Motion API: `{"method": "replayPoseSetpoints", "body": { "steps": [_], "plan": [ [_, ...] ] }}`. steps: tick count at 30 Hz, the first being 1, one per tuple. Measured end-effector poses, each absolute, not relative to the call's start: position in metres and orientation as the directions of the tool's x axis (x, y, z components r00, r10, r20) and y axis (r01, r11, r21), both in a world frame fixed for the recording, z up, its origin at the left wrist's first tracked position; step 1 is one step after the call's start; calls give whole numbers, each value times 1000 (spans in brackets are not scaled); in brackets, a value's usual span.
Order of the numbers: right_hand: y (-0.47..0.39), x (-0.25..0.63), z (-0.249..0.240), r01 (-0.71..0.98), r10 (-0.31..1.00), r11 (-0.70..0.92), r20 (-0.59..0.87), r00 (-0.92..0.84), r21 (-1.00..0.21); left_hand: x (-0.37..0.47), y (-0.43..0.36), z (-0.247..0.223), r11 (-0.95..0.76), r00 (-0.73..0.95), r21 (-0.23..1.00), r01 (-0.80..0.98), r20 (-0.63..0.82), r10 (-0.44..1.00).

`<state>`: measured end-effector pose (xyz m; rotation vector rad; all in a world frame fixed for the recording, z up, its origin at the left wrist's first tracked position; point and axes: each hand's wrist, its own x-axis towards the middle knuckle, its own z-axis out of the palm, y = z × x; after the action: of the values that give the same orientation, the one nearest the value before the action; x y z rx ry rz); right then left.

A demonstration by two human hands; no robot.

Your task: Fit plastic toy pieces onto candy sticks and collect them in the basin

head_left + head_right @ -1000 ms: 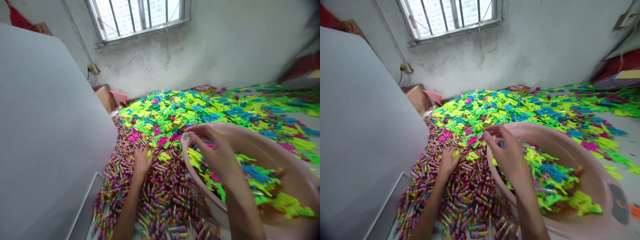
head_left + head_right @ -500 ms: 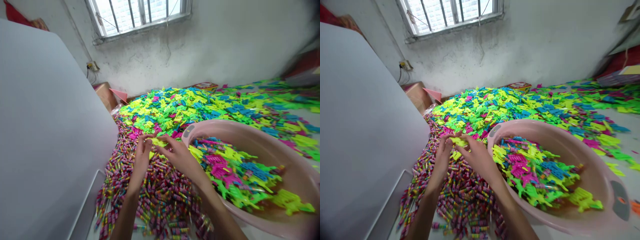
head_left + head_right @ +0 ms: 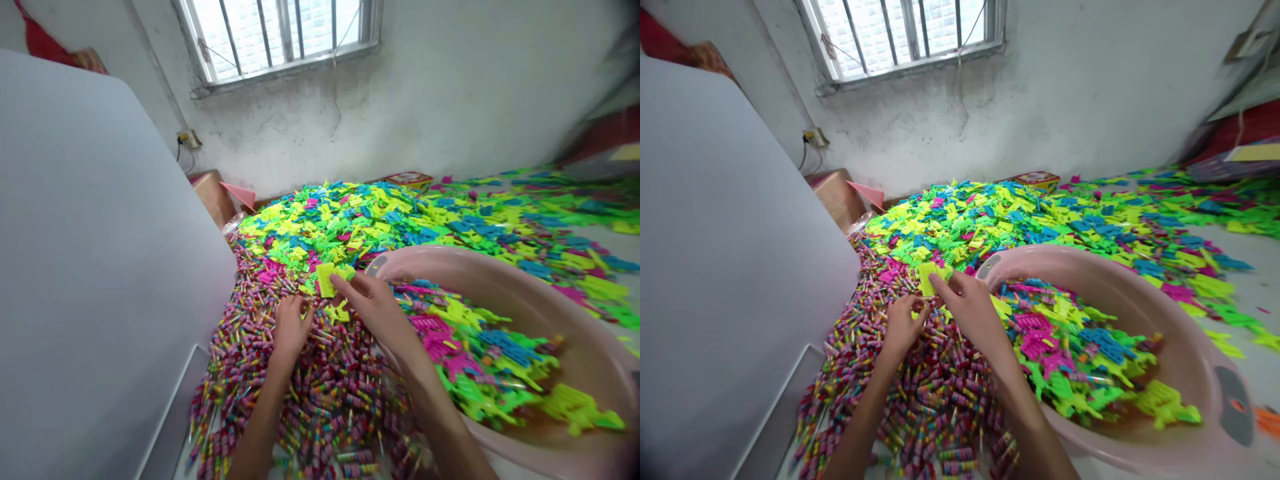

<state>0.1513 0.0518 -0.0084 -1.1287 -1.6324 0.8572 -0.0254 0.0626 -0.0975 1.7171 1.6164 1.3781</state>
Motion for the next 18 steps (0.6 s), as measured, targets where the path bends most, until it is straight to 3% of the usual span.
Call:
{"method": "replayPoseSetpoints", "body": {
  "steps": [8, 13, 18],
  "plan": [
    [44, 149, -1, -101, 948, 151, 173, -269, -983, -30, 26, -27, -378, -271, 916, 132, 400, 876],
    [41, 148, 3, -201, 918, 93, 162, -361, -975, -25, 10, -10, -389, -269, 900, 195, 431, 862],
    [39, 149, 5, -149, 919, 117, 164, -359, -982, -25, 8, -11, -378, -297, 907, 187, 419, 858]
  ]
}}
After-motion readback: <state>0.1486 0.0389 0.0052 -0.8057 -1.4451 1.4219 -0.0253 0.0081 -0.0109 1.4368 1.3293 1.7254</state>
